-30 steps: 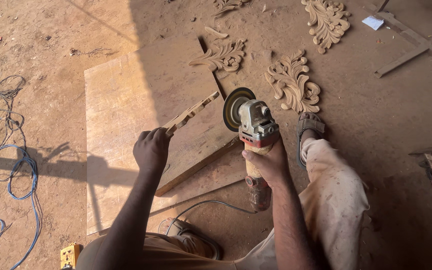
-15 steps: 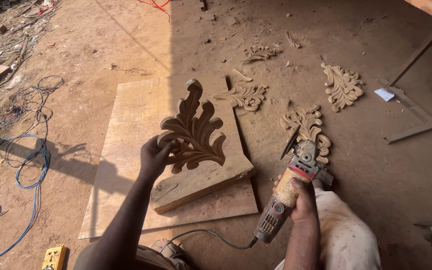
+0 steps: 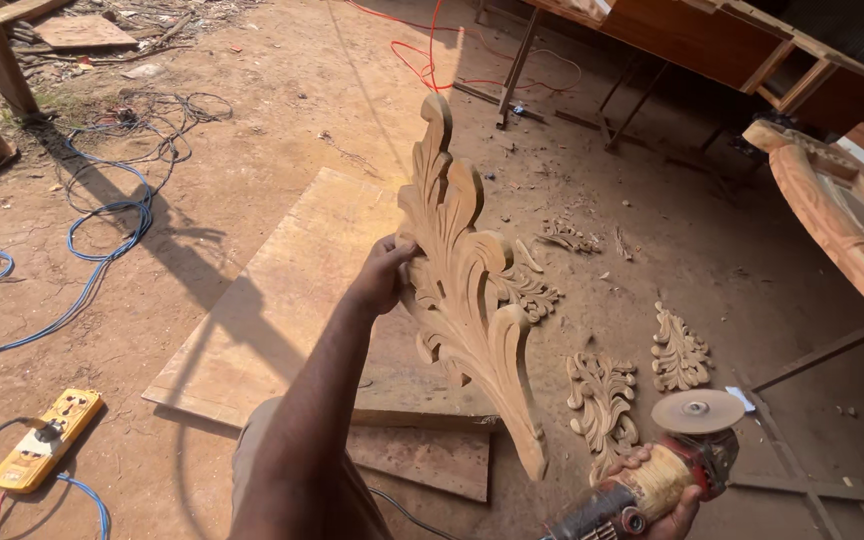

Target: The person uses an angle grinder to shape and smooth the edges of a decorative wooden piece. They hold the wood with one hand and guide the grinder along the contours, occasionally flipping the piece to work on different sides.

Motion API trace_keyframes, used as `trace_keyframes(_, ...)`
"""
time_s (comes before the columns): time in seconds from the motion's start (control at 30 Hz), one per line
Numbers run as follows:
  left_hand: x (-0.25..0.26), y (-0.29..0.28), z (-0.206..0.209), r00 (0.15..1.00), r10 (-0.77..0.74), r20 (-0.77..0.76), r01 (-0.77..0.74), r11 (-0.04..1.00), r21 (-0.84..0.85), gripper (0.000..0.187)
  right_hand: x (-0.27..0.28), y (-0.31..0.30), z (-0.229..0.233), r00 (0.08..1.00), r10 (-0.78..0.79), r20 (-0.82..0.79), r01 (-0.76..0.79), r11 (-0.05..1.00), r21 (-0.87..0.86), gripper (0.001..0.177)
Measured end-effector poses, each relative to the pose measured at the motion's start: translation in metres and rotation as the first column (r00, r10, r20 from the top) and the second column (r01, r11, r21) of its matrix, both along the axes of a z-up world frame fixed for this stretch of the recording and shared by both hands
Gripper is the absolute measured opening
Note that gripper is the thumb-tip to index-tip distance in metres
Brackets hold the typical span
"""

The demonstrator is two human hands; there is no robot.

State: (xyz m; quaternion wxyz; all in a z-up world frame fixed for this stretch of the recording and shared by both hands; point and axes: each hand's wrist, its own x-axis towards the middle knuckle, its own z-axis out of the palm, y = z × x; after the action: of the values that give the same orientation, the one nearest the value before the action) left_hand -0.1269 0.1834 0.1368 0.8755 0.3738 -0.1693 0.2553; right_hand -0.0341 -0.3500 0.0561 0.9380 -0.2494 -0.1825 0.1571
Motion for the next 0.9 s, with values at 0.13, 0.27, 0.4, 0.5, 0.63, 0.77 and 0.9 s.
trace_keyframes(0.13, 0.007, -0.008, -0.010, 0.990, -0.134, -0.042, 0.129, 0.987, -0.093, 0.041, 0.030, 0.001, 0.021, 0.993, 0.083, 0.081, -0.084, 0.996, 0.003, 0.092)
trace_keyframes(0.27, 0.004, -0.007, -0.026, 0.901, -0.385, 0.198, 0.398, 0.917, -0.029, 0.024, 0.018, -0.017, -0.011, 0.994, 0.092, 0.065, -0.099, 0.988, 0.116, 0.103)
trace_keyframes(0.4, -0.001, 0.006, -0.034, 0.918, -0.368, 0.149, 0.372, 0.928, 0.002, 0.027, 0.010, -0.030, -0.033, 0.999, 0.049, 0.019, -0.049, 0.999, 0.020, 0.103)
trace_keyframes(0.5, -0.013, 0.010, -0.035, 0.967, -0.244, 0.072, 0.244, 0.970, -0.003, 0.029, 0.016, -0.023, -0.033, 0.989, 0.137, -0.051, -0.131, 0.985, 0.112, 0.100)
trace_keyframes(0.63, -0.017, 0.008, -0.029, 0.994, -0.077, -0.075, 0.081, 0.995, 0.050, 0.047, 0.017, -0.013, -0.041, 0.995, 0.032, -0.090, -0.020, 0.991, 0.136, 0.097)
trace_keyframes(0.77, -0.025, 0.013, -0.033, 0.991, -0.025, -0.128, 0.038, 0.994, 0.101, 0.058, 0.016, -0.006, -0.048, 0.988, -0.111, -0.104, 0.118, 0.991, 0.064, 0.095)
trace_keyframes(0.9, -0.014, 0.008, -0.031, 0.997, -0.061, -0.055, 0.065, 0.995, 0.074, 0.054, 0.015, -0.006, -0.037, 0.993, 0.077, -0.084, -0.066, 0.989, 0.129, 0.090)
